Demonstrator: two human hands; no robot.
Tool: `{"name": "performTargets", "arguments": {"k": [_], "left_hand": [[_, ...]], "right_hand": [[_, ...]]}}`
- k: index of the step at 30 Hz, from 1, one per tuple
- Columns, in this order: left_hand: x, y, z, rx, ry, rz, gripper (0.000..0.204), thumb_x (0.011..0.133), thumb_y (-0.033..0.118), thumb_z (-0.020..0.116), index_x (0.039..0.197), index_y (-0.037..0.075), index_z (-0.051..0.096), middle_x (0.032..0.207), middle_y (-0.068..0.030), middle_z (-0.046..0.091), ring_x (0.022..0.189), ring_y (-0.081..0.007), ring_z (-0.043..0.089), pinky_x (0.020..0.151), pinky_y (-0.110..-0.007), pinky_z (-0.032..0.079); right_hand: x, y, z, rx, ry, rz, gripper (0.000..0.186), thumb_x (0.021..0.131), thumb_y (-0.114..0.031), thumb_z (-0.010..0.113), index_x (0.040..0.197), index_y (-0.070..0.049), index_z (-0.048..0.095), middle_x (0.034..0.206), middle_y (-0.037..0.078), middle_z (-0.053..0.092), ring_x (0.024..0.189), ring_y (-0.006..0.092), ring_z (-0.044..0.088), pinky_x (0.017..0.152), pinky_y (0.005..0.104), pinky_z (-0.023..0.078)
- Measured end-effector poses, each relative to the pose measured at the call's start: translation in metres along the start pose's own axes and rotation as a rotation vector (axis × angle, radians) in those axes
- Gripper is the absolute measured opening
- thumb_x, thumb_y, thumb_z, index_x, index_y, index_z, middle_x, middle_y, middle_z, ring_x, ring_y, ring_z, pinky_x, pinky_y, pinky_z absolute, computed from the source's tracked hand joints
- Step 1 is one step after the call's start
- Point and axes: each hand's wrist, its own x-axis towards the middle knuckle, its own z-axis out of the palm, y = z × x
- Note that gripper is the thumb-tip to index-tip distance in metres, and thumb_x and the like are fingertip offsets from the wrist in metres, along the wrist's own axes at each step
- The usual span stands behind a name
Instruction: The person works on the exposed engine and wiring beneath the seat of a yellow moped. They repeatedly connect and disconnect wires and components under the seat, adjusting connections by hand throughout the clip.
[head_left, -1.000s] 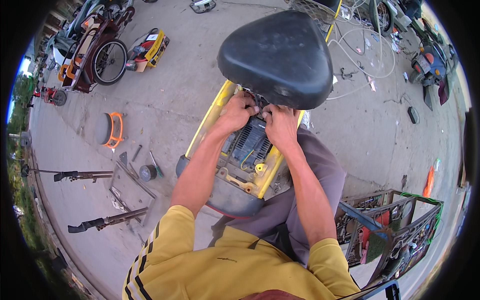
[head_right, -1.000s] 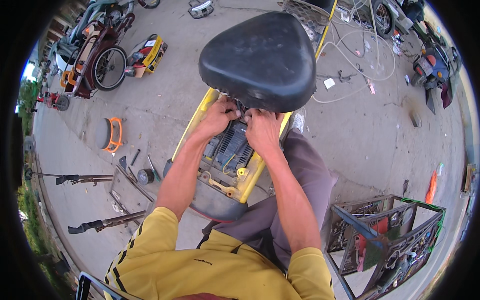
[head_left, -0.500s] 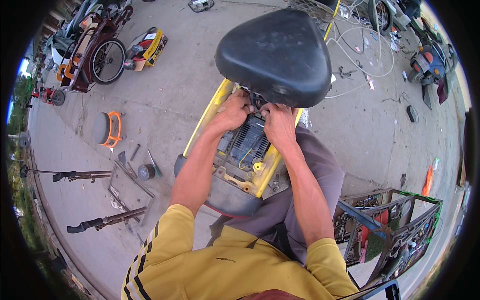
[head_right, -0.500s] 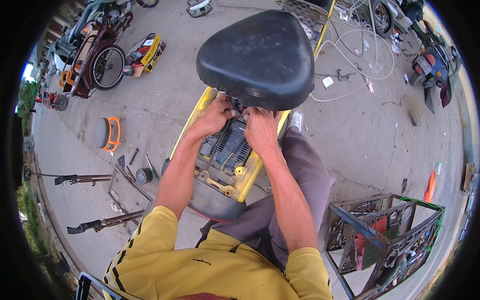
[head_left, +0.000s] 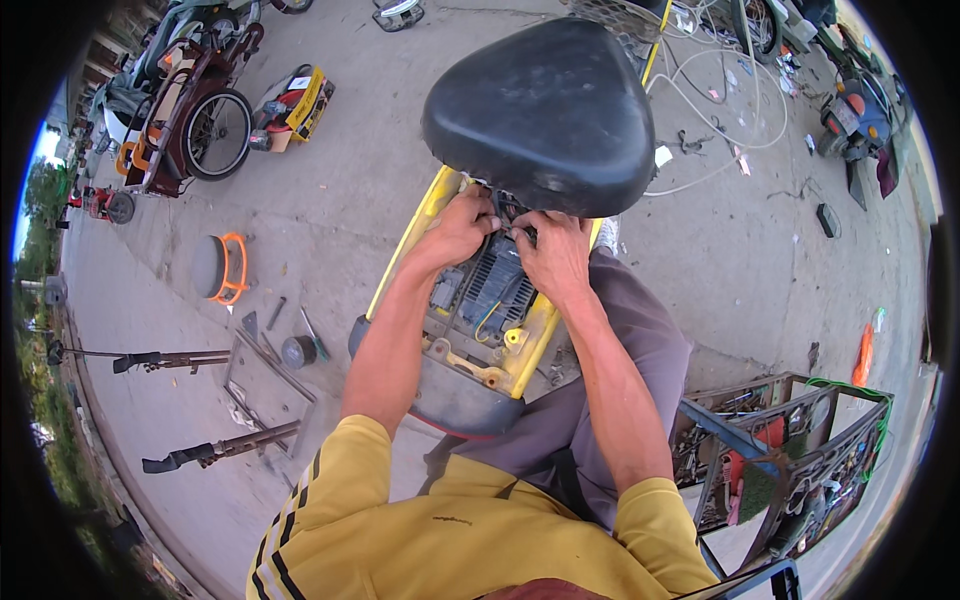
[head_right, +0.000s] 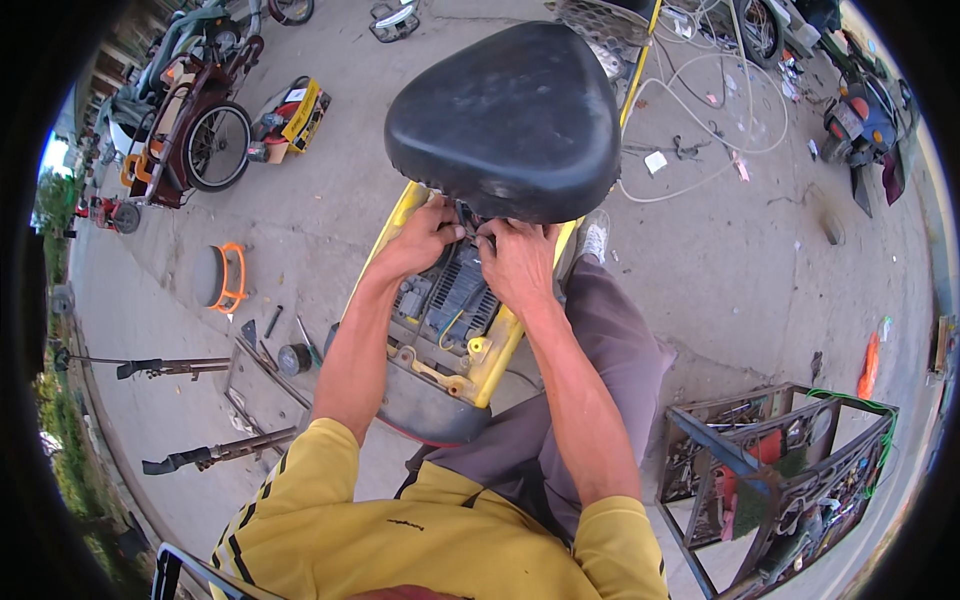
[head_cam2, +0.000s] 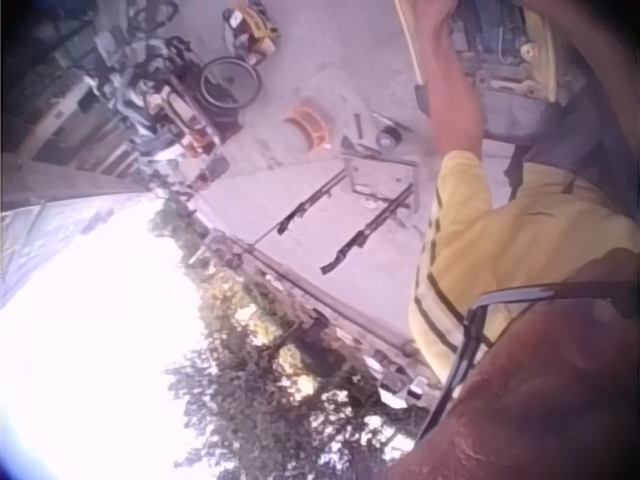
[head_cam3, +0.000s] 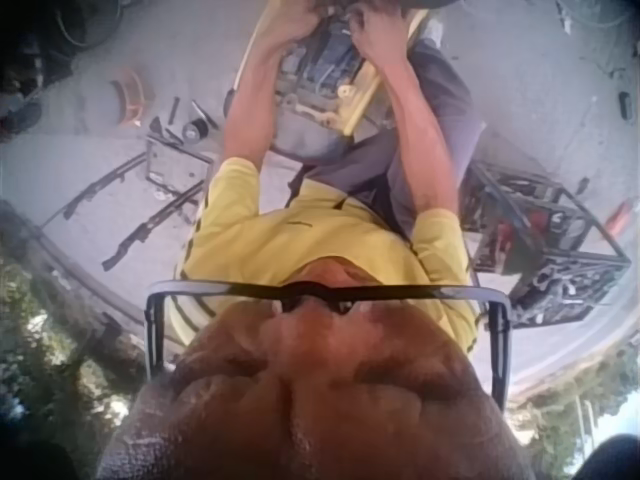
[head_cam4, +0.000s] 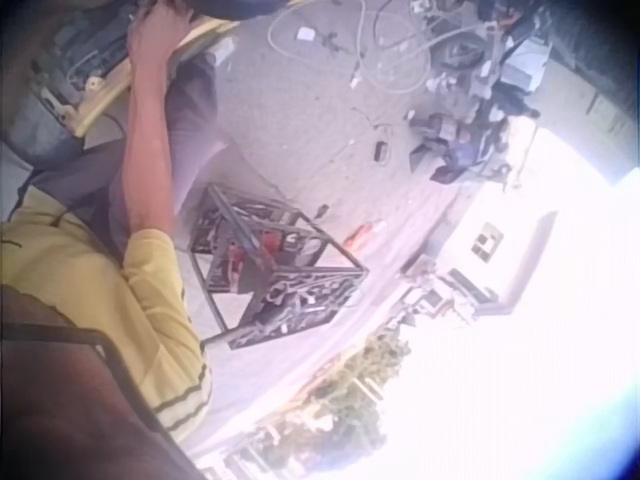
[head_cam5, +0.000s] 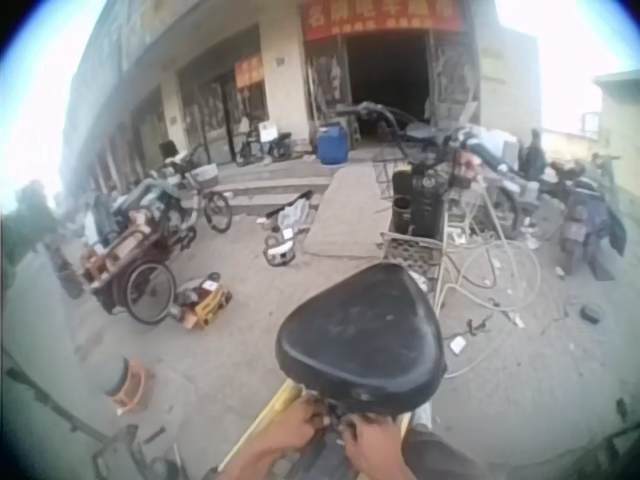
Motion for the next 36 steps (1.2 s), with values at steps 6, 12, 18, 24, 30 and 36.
{"name": "performTargets", "arguments": {"k": [6, 12, 18, 24, 30, 36], "left_hand": [[-0.003, 0.010, 0.002, -0.055, 0.046, -0.022, 0.016, 0.096, 0.002, 0.073, 0.107, -0.010, 0.075, 0.127, -0.0161, 0.064, 0.118, -0.0320, 0.064, 0.104, -0.042, 0.049], [-0.002, 0.006, 0.004, -0.075, 0.091, -0.053, 0.014, 0.094, 0.003, 0.077, 0.102, -0.009, 0.077, 0.127, -0.0136, 0.065, 0.114, -0.0290, 0.066, 0.099, -0.041, 0.050], [-0.004, 0.020, -0.006, -0.110, 0.010, -0.104, 0.015, 0.096, 0.004, 0.078, 0.103, -0.010, 0.078, 0.131, -0.0110, 0.064, 0.117, -0.0257, 0.066, 0.101, -0.039, 0.051], [-0.005, 0.014, -0.002, -0.175, 0.000, -0.071, 0.014, 0.098, 0.001, 0.076, 0.106, -0.010, 0.077, 0.134, -0.0099, 0.062, 0.118, -0.0249, 0.065, 0.103, -0.039, 0.052], [-0.005, 0.010, 0.000, -0.157, -0.003, -0.032, 0.015, 0.097, -0.002, 0.074, 0.109, -0.011, 0.076, 0.131, -0.0101, 0.061, 0.118, -0.0248, 0.065, 0.102, -0.038, 0.052], [-0.004, 0.007, 0.001, -0.137, 0.009, -0.042, 0.014, 0.097, -0.003, 0.073, 0.108, -0.010, 0.075, 0.130, -0.0105, 0.061, 0.118, -0.0243, 0.064, 0.103, -0.038, 0.051]], "right_hand": [[-0.002, 0.000, 0.006, -0.041, 0.044, -0.008, 0.013, 0.091, -0.021, 0.079, 0.099, -0.011, 0.080, 0.110, 0.012, 0.076, 0.121, 0.0347, 0.064, 0.112, 0.0544, 0.036], [-0.002, -0.002, 0.007, -0.041, 0.052, 0.006, 0.012, 0.089, -0.022, 0.079, 0.096, -0.012, 0.078, 0.110, 0.011, 0.075, 0.124, 0.0335, 0.063, 0.115, 0.0546, 0.035], [-0.003, 0.002, 0.007, -0.017, 0.067, -0.007, 0.011, 0.087, -0.021, 0.081, 0.095, -0.013, 0.079, 0.113, 0.010, 0.074, 0.124, 0.0333, 0.062, 0.115, 0.0537, 0.035], [-0.003, 0.003, 0.009, 0.003, 0.024, 0.003, 0.008, 0.093, -0.017, 0.076, 0.098, -0.013, 0.080, 0.110, 0.010, 0.075, 0.122, 0.0332, 0.062, 0.112, 0.0530, 0.035], [-0.002, 0.003, 0.010, -0.029, 0.022, 0.006, 0.009, 0.095, -0.012, 0.073, 0.100, -0.012, 0.080, 0.106, 0.010, 0.075, 0.121, 0.0329, 0.062, 0.111, 0.0522, 0.035], [-0.002, 0.004, 0.011, -0.034, 0.041, -0.012, 0.011, 0.095, -0.010, 0.071, 0.100, -0.012, 0.080, 0.108, 0.010, 0.075, 0.118, 0.0333, 0.063, 0.110, 0.0519, 0.036]]}}
